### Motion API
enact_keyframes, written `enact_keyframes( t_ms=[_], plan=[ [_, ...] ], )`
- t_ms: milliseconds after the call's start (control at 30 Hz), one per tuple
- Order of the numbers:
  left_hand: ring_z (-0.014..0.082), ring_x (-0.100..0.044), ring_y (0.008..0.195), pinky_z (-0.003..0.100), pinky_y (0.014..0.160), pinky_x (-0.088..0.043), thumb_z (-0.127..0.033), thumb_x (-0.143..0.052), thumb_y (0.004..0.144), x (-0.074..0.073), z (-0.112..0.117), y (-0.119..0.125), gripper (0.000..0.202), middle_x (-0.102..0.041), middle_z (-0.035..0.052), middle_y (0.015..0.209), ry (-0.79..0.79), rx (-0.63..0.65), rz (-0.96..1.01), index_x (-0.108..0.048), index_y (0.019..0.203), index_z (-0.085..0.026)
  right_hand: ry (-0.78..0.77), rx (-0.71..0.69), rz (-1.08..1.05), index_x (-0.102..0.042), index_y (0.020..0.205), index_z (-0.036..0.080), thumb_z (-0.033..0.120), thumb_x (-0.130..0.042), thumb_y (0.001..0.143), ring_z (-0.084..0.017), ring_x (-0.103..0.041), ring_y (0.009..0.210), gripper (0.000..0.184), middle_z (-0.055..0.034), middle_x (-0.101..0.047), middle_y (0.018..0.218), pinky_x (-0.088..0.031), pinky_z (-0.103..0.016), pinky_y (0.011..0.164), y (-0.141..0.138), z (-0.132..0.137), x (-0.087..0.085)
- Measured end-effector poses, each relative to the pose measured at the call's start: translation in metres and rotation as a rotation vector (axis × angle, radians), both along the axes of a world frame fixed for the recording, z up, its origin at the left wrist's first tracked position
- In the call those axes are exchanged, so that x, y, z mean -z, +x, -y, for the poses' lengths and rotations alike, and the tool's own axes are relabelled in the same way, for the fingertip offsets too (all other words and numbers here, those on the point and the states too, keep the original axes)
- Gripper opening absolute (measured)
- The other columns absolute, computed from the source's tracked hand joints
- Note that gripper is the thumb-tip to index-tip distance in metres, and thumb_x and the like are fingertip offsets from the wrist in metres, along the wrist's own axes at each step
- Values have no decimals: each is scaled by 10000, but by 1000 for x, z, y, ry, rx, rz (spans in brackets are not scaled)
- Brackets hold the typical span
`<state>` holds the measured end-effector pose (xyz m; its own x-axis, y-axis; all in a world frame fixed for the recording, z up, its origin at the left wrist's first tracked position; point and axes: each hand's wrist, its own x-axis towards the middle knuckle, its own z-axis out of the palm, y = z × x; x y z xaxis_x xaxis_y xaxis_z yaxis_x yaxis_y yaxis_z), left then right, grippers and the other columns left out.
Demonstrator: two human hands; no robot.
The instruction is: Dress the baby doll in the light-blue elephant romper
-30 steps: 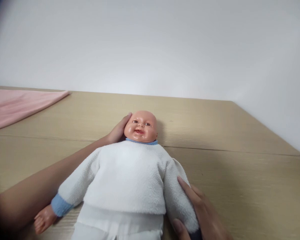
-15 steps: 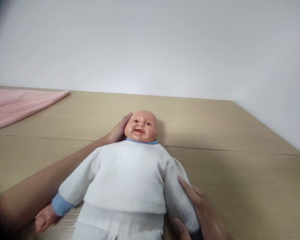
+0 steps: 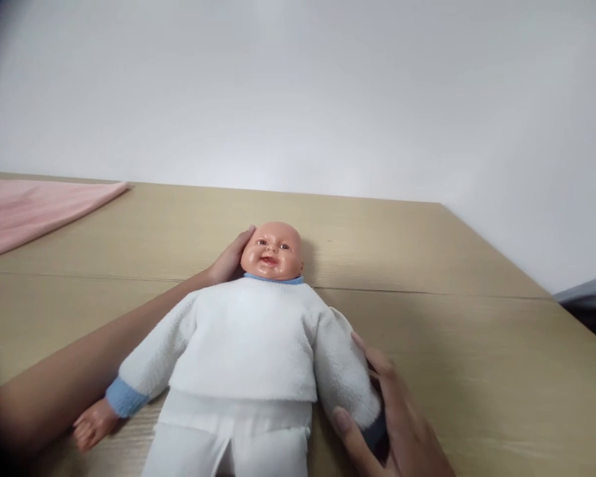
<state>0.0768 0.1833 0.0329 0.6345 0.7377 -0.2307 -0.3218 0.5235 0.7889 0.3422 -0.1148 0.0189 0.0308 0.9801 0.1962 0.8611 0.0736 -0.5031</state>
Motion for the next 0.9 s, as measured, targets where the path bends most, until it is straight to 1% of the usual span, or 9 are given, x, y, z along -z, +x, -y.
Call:
enact_keyframes(
  t_ms=[167, 300, 433, 533, 633, 700, 800, 833, 900],
  plan=[
    [409, -752, 1396, 524, 1281, -545, -711, -666, 1035, 10, -5, 0, 680, -850, 181, 1368, 56, -43, 9, -795, 1361, -129, 28, 63, -234, -524, 1689, 323, 567, -503, 1165, -344, -719, 1433, 578, -146, -666, 1645, -607, -532, 1220, -5, -9, -7],
    [376, -702, 1451, 510, 1224, -569, -672, -651, 1031, 10, -9, -3, 588, -787, 140, 1492, 331, -243, -59, -750, 1394, -220, 109, 173, -321, -648, 1558, 335, 633, -483, 1153, -332, -733, 1316, 529, -119, -704, 1545, -634, -518, 1089, 2, -20, 0],
    [348, -587, 1525, 485, 1253, -501, -570, -736, 987, -16, -4, -20, 420, -690, 132, 1584, 561, -473, -224, -746, 1253, -245, 279, 199, -300, -741, 1378, 294, 607, -511, 1148, -351, -686, 1359, 452, -119, -742, 1433, -565, -571, 1135, 5, -29, 2],
    [286, -629, 1401, 419, 1251, -465, -464, -758, 1012, -51, 31, -26, 281, -742, 96, 1431, 765, -496, -236, -734, 1189, -247, 450, 155, -279, -767, 1251, 280, 520, -535, 1159, -341, -671, 1346, 346, -105, -755, 1338, -501, -590, 1176, 0, -32, 0],
    [261, -714, 1196, 401, 1113, -537, -477, -578, 1147, -82, 101, -15, 272, -772, 98, 1238, 1069, -273, -230, -705, 1163, -238, 583, 117, -310, -762, 1172, 264, 440, -553, 1165, -311, -690, 1275, 274, -96, -755, 1267, -525, -538, 1122, -8, -32, -6],
    [253, -736, 1133, 392, 1066, -567, -433, -522, 1175, -91, 160, -3, 282, -782, 107, 1184, 1181, 18, -226, -714, 1174, -227, 634, 110, -359, -754, 1158, 257, 421, -582, 1158, -290, -711, 1203, 237, -85, -755, 1200, -564, -480, 1038, -15, -28, -16],
    [264, -784, 1027, 387, 990, -622, -433, -641, 1100, -81, 245, 13, 236, -828, 103, 1111, 1403, 538, -130, -761, 1164, -240, 631, 111, -433, -746, 1161, 266, 396, -602, 1157, -245, -735, 1057, 194, -55, -747, 1106, -597, -395, 907, -29, -5, -34],
    [272, -796, 1037, 387, 992, -630, -467, -709, 1052, -74, 268, 15, 217, -842, 79, 1109, 1474, 637, -133, -789, 1132, -281, 631, 106, -446, -742, 1153, 271, 384, -597, 1161, -229, -736, 1007, 184, -45, -744, 1078, -603, -372, 874, -34, 9, -39],
    [264, -826, 1073, 370, 931, -644, -579, -707, 1047, -59, 301, 12, 243, -837, 30, 1000, 1482, 661, -253, -837, 1024, -375, 651, 86, -444, -729, 1119, 275, 364, -584, 1168, -208, -731, 924, 177, -31, -738, 1013, -616, -340, 811, -42, 45, -42]
  ],
)
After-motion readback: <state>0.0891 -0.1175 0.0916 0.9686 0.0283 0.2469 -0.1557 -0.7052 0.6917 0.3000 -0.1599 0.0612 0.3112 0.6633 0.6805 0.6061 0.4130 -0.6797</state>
